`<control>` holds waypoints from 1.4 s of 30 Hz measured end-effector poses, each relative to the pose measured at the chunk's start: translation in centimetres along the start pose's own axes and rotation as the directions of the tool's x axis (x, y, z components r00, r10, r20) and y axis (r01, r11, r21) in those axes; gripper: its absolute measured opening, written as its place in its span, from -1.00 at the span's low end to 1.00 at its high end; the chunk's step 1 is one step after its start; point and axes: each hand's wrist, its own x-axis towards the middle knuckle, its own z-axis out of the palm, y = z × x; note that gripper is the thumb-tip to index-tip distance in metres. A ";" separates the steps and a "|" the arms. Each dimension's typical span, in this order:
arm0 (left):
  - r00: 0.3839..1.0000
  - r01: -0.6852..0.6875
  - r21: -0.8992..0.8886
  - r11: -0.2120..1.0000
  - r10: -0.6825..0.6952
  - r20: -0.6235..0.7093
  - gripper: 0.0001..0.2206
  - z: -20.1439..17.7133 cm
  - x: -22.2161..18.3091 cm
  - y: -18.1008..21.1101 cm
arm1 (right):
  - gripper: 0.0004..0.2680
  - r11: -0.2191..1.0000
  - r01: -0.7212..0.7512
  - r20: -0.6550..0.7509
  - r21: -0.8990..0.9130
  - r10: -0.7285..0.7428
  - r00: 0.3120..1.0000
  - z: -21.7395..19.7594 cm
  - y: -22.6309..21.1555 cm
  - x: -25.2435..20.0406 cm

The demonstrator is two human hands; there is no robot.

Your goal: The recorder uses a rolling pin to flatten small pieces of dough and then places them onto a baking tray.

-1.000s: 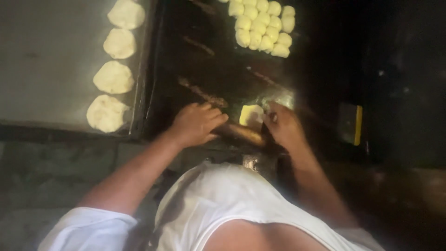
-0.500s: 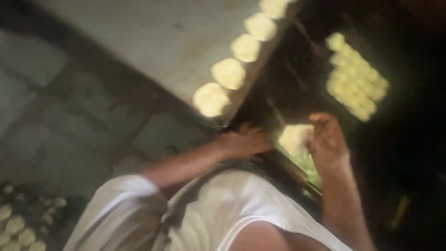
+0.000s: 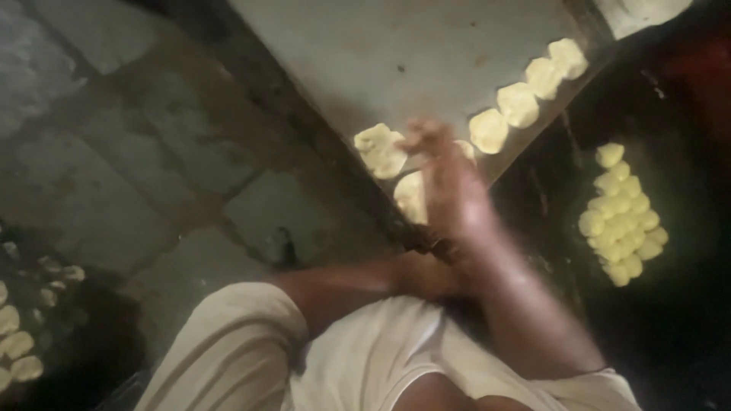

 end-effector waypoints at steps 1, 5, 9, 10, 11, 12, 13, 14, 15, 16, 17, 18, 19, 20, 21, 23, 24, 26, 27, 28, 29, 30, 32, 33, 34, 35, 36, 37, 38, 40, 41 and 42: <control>1.000 -0.013 0.068 0.998 0.014 -0.015 -0.52 0.2 -0.2 0.7 | -0.71 1.000 -0.002 0.011 0.002 0.002 1.000 0.2 1.4 0.4; 0.986 -0.087 0.357 0.930 0.132 -0.103 -0.57 1.7 -0.6 1.8 | -0.67 0.951 0.309 0.070 -0.023 -0.307 0.949 0.1 4.3 1.2; 0.995 -0.038 0.038 0.999 0.041 -0.093 -0.56 1.2 -3.8 2.9 | -0.49 0.857 0.464 0.412 -0.225 -0.347 0.842 1.8 3.3 0.9; 0.992 -0.056 0.037 0.998 0.060 -0.110 -0.56 1.0 -4.1 2.8 | -0.49 0.860 0.448 0.400 -0.243 -0.332 0.854 2.0 3.7 1.0; 0.996 -0.020 -0.167 0.986 0.006 -0.085 -0.54 1.0 -4.2 2.9 | -0.50 0.897 0.418 0.415 -0.144 -0.329 0.848 2.1 4.3 1.1; 0.998 0.001 -0.367 0.930 -0.024 -0.056 -0.53 1.0 -4.0 3.1 | -0.51 0.928 0.370 0.418 -0.052 -0.316 0.852 2.0 5.3 0.8; 0.996 -0.040 -0.373 0.927 0.010 -0.084 -0.53 0.7 -3.2 3.1 | -0.51 0.936 0.343 0.396 -0.078 -0.287 0.873 0.6 6.4 0.5; 0.999 -0.020 -0.555 0.832 -0.004 -0.042 -0.51 0.2 -2.2 2.4 | -0.54 0.975 0.218 0.313 -0.027 -0.199 0.929 -1.2 7.3 0.8; 1.000 0.008 -0.711 0.703 -0.003 0.007 -0.50 -0.4 -1.3 1.5 | -0.57 0.995 0.097 0.231 0.036 -0.103 0.968 -3.1 8.0 1.2; 1.000 -0.015 -0.707 0.707 0.018 -0.003 -0.50 -1.8 -0.6 0.0 | -0.57 0.995 0.092 0.209 0.029 -0.096 0.973 -5.2 9.1 1.4; 0.993 0.051 -0.750 0.659 0.049 0.111 -0.51 -3.2 0.0 -1.4 | -0.65 0.989 -0.151 -0.031 0.006 0.151 0.988 -7.1 10.0 1.4; 0.970 0.137 -0.781 0.609 0.077 0.230 -0.51 -4.7 0.5 -2.1 | -0.73 0.923 -0.382 -0.250 0.047 0.381 0.890 -8.7 11.0 1.1; 0.970 0.129 -0.781 0.611 0.086 0.227 -0.51 -3.6 0.4 -1.1 | -0.73 0.922 -0.384 -0.258 0.050 0.383 0.887 -9.3 17.2 0.6; 0.966 0.138 -0.741 0.657 0.077 0.248 -0.50 -2.5 0.2 -0.5 | -0.70 0.914 -0.388 -0.358 -0.117 0.326 0.875 -10.3 22.9 0.5; 0.961 0.146 -0.699 0.700 0.066 0.267 -0.49 -1.4 -0.1 0.1 | -0.66 0.874 -0.398 -0.445 -0.278 0.250 0.860 -11.8 28.1 0.4; 0.957 0.142 -0.690 0.709 0.081 0.279 -0.48 -2.1 0.1 -0.5 | -0.53 0.769 -0.564 -0.478 -0.300 0.391 0.787 -12.7 31.2 -0.3; 0.954 0.133 -0.689 0.713 0.096 0.284 -0.47 -2.3 0.3 -1.0 | -0.41 0.625 -0.713 -0.515 -0.319 0.517 0.684 -13.3 32.8 -0.4; 0.915 0.193 -0.706 0.682 0.134 0.379 -0.44 -4.9 1.4 -2.9 | -0.50 0.567 -0.709 -0.515 -0.418 0.495 0.700 -12.5 41.0 -1.6; 0.869 0.253 -0.730 0.635 0.183 0.460 -0.42 -6.2 1.7 -3.8 | -0.58 0.486 -0.706 -0.511 -0.515 0.487 0.708 -11.8 45.1 -1.7; 0.863 0.265 -0.720 0.642 0.176 0.474 -0.42 -5.7 1.6 -3.3 | -0.58 0.501 -0.699 -0.506 -0.510 0.482 0.715 -12.3 45.4 -2.1; 0.886 0.256 -0.708 0.658 0.132 0.444 -0.37 -5.0 1.4 -3.0 | -0.67 0.798 -0.548 -0.576 0.253 0.579 0.577 -12.8 45.8 -2.5; 0.910 0.244 -0.705 0.666 0.094 0.403 -0.32 -4.3 1.5 -2.1 | -0.72 0.567 -0.004 -0.496 0.824 0.724 0.480 -13.5 46.5 -3.6; 0.945 0.245 -0.679 0.692 -0.014 0.326 -0.34 -3.5 1.4 -1.2 | -0.73 0.696 -0.024 -0.601 0.718 0.637 0.483 -13.7 37.5 -11.0; 0.966 0.242 -0.652 0.719 -0.114 0.234 -0.35 -3.1 1.3 -0.7 | -0.74 0.808 -0.040 -0.695 0.588 0.530 0.487 -15.4 30.8 -11.9; 0.966 0.236 -0.664 0.709 -0.100 0.237 -0.35 -3.9 1.6 -0.7 | -0.75 0.895 -0.066 -0.768 0.442 0.416 0.487 -14.9 28.3 -15.3; 0.942 0.328 -0.635 0.699 -0.194 0.273 -0.38 -4.5 2.0 -0.7 | -0.76 0.955 -0.093 -0.819 0.283 0.291 0.495 -14.2 25.5 -18.9; 0.915 0.402 -0.611 0.682 -0.273 0.297 -0.41 -5.0 2.9 -0.8 | -0.77 0.986 -0.129 -0.851 0.109 0.159 0.500 -13.8 22.3 -23.1; 0.924 0.379 -0.632 0.676 -0.246 0.292 -0.41 -5.7 3.4 -1.6 | -0.77 0.981 -0.160 -0.857 0.109 0.174 0.485 -11.3 22.6 -24.9; 0.855 0.514 -0.540 0.667 -0.347 0.385 -0.42 -6.4 4.4 -1.7 | -0.77 0.962 -0.267 -0.899 -0.063 0.061 0.433 -9.1 22.9 -27.4; 0.789 0.604 -0.459 0.652 -0.411 0.456 -0.43 -6.0 5.7 -1.6 | -0.68 0.882 -0.413 -0.922 -0.226 -0.057 0.383 -4.9 22.7 -30.8; 0.802 0.597 -0.432 0.676 -0.491 0.340 -0.43 -5.2 5.8 -1.5 | -0.71 0.830 -0.490 -0.779 -0.268 0.114 0.617 -2.9 22.2 -31.4; 0.795 0.603 -0.397 0.692 -0.564 0.226 -0.44 -4.6 5.7 -1.4 | -0.68 0.782 -0.535 -0.554 -0.318 0.304 0.775 -0.8 21.7 -31.7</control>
